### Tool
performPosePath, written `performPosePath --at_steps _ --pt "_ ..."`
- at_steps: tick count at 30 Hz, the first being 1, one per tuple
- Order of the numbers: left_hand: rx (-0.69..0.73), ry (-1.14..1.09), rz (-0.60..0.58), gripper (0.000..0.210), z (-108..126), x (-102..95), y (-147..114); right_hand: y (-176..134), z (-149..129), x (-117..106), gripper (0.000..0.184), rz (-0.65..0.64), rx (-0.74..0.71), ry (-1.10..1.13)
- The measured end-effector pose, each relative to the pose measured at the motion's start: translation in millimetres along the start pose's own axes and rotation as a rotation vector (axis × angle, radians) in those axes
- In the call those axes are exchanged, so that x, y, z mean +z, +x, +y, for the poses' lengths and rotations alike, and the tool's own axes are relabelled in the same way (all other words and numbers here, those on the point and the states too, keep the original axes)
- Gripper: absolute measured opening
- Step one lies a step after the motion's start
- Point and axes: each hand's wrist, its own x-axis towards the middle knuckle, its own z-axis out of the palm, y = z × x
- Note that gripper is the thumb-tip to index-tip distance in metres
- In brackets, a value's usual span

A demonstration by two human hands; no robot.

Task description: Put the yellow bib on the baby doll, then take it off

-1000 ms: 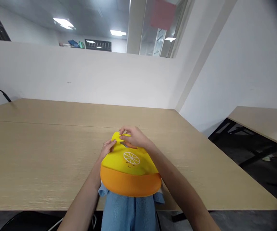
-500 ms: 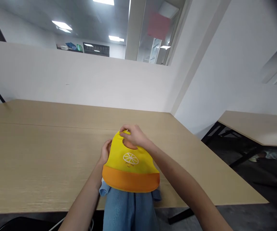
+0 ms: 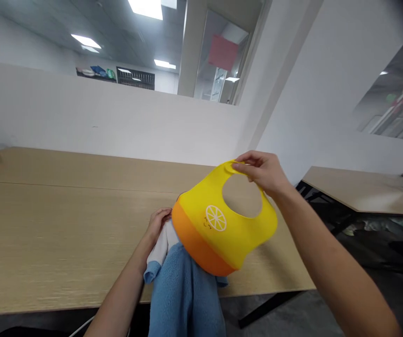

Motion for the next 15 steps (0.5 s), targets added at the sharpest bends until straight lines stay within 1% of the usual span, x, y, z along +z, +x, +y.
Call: performPosePath --at_steps 4,8,11,15 --pt "-0.014 -0.013 -0.001 0.02 5 2.0 1 -5 -9 -41 0.032 0.122 -0.014 -0.073" --pt "-0.017 0.005 0.007 0.02 6 4.2 0 -11 -15 -69 0.033 0.193 -0.059 -0.18" --pt "-0.019 0.007 0.008 0.02 6 4.8 -2 -15 -19 -78 0.033 0.247 -0.051 -0.293" --pt "-0.014 0.005 0.005 0.019 6 4.6 -2 -16 -17 -78 0.031 0.262 0.031 -0.346"
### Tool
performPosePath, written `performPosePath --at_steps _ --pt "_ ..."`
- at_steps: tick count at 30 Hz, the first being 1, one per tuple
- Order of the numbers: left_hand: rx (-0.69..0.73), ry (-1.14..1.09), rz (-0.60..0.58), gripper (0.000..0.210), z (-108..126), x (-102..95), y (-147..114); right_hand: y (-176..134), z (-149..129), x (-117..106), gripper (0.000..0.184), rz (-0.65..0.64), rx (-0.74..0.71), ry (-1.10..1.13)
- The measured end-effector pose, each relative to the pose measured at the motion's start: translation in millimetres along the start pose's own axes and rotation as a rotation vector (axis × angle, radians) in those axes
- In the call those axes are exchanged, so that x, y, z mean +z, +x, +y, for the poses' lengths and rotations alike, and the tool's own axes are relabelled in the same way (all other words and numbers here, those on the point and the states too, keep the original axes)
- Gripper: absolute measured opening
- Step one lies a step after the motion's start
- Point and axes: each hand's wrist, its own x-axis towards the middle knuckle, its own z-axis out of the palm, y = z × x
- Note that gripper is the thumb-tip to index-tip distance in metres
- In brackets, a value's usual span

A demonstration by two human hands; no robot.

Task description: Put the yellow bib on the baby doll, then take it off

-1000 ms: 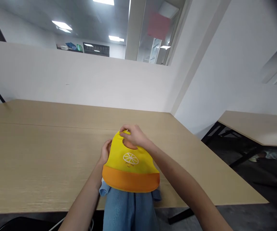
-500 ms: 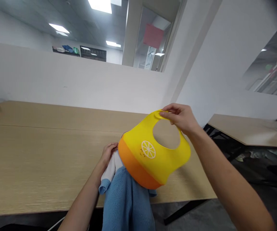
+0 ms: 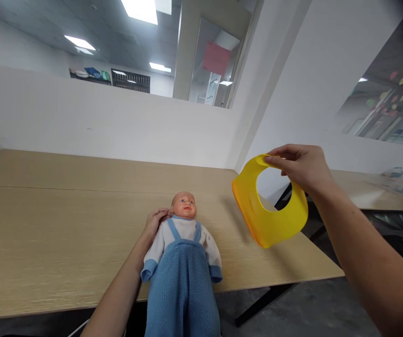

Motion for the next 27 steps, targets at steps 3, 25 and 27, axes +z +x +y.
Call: performPosePath --at_steps 3,25,27 --pt "0.006 0.007 -0.001 0.019 0 -0.3 0 3 13 6 0.032 -0.026 0.053 0.038" --pt "0.07 0.165 0.023 0.016 5 -3.0 -6 -35 279 94 0.02 -0.216 0.415 -0.23" --pt "0.069 0.165 0.022 0.016 4 -3.4 -5 -46 295 95 0.019 -0.171 0.411 -0.291"
